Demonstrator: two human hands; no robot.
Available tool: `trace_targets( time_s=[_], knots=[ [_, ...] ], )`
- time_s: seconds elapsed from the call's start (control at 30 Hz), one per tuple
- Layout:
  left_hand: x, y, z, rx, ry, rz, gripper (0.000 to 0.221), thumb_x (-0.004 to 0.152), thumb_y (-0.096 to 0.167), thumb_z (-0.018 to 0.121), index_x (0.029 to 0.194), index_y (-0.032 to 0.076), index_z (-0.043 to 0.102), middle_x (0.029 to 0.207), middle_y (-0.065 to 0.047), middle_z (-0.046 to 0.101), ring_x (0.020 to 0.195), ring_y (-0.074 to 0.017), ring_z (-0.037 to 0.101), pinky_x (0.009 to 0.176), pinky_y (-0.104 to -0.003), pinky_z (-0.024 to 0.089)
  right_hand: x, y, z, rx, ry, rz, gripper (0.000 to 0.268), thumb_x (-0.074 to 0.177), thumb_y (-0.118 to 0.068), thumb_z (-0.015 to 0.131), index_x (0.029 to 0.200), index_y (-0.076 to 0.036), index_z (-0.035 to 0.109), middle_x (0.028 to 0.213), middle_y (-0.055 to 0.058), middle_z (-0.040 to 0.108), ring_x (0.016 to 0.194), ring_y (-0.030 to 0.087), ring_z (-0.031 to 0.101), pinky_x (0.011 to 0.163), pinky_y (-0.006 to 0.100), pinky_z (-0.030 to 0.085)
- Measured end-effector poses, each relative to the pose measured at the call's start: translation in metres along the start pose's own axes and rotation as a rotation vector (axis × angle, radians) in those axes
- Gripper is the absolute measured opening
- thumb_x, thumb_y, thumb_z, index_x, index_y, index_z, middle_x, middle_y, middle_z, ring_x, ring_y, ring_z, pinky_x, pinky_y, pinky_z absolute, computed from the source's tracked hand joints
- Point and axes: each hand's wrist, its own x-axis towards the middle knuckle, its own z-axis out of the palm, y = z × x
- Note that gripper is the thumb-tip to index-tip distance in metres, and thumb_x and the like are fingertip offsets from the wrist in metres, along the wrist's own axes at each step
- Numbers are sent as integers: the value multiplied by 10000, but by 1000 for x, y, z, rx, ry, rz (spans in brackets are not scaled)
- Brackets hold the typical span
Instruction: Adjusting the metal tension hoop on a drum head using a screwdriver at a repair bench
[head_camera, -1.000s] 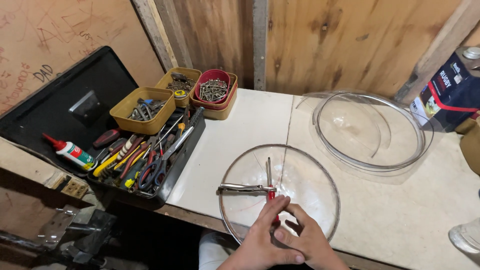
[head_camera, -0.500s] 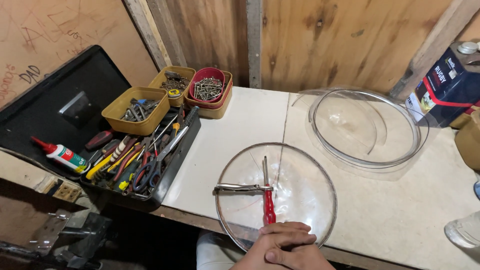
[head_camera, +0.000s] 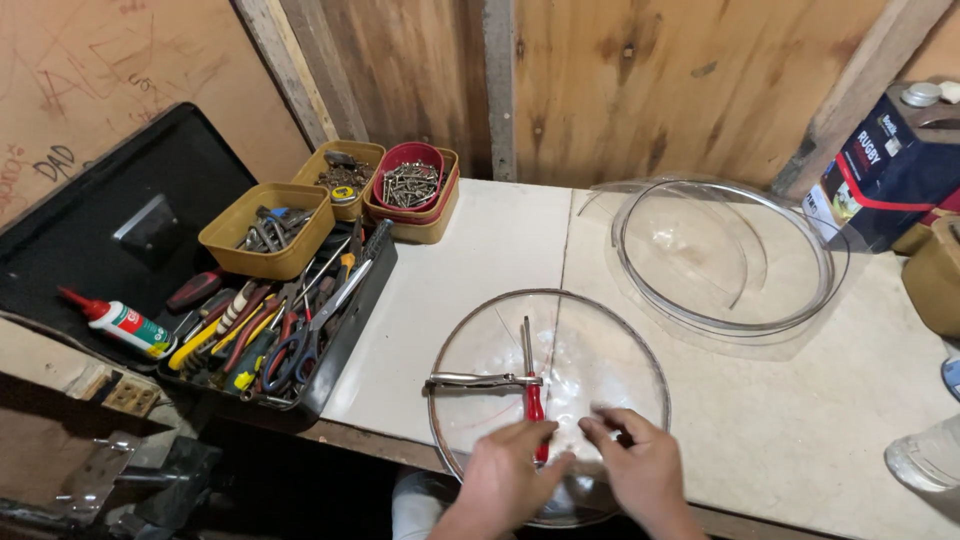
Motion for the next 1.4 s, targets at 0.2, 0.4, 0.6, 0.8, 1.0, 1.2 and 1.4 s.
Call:
trace_targets(
  time_s=[0.2, 0.4, 0.6, 0.8, 1.0, 1.2, 1.4],
  knots=[
    [38, -25, -23, 313, -49, 33, 232, 937, 147, 655, 1144, 59, 716, 1222, -153, 724, 1208, -314, 651, 1115, -520, 466, 25, 42, -10, 92, -32, -183, 570, 913, -320, 758, 496, -70, 462, 494, 14, 364, 508, 136, 390, 507, 326, 362],
    [67, -69, -16, 509, -519, -190, 469, 925, 80, 539, 1388, 129, 591, 1224, -144, 682, 1116, -316, 645, 1077, -496, 418, 11, 14, 10, -187, -343, 13, 233, 840, -346, 792, 968, -162, 853, 938, -17, 894, 862, 92, 812, 841, 227, 612],
    [81, -39, -45, 434, -588, -253, 353, 1013, 51, 550, 1347, 150, 603, 1074, -63, 685, 980, -228, 671, 904, -381, 599, 27, 13, 25, -91, -267, -121, 381, 858, -389, 720, 1192, -211, 763, 1065, -40, 824, 812, 107, 700, 794, 255, 534],
    [89, -57, -73, -58, 2, -582, 407, 938, 110, 571, 1337, 175, 627, 1301, -20, 746, 1207, -222, 699, 1103, -330, 475, 79, 28, 49, -319, -206, -393, 527, 922, -442, 599, 1352, -139, 627, 1381, 78, 614, 1288, 260, 584, 1101, 411, 439],
    [83, -61, -108, -771, 441, -1063, 350, 773, 271, 887, 894, -23, 741, 613, -81, 597, 491, -163, 518, 461, -292, 435, 78, -12, 67, -929, -466, -362, 969, 919, -807, 444, 1632, -212, 168, 1692, 223, 71, 1550, 513, 18, 1233, 660, 50],
    [58, -62, -135, -548, 140, -1052, 334, 841, 314, 859, 787, 53, 659, 635, -75, 608, 601, -185, 570, 607, -324, 476, 56, -36, 52, -1032, -676, -437, 1000, 935, -807, 451, 1652, -223, 72, 1706, 219, -110, 1548, 512, -191, 1236, 640, -104],
    [74, -18, -145, -280, -143, -1107, 305, 878, 333, 795, 986, 63, 703, 865, -105, 660, 748, -207, 643, 580, -363, 647, 49, -20, 46, -916, -839, -678, 1035, 835, -813, 661, 1617, -254, 277, 1704, 153, 33, 1557, 445, -83, 1239, 598, -59]
  ],
)
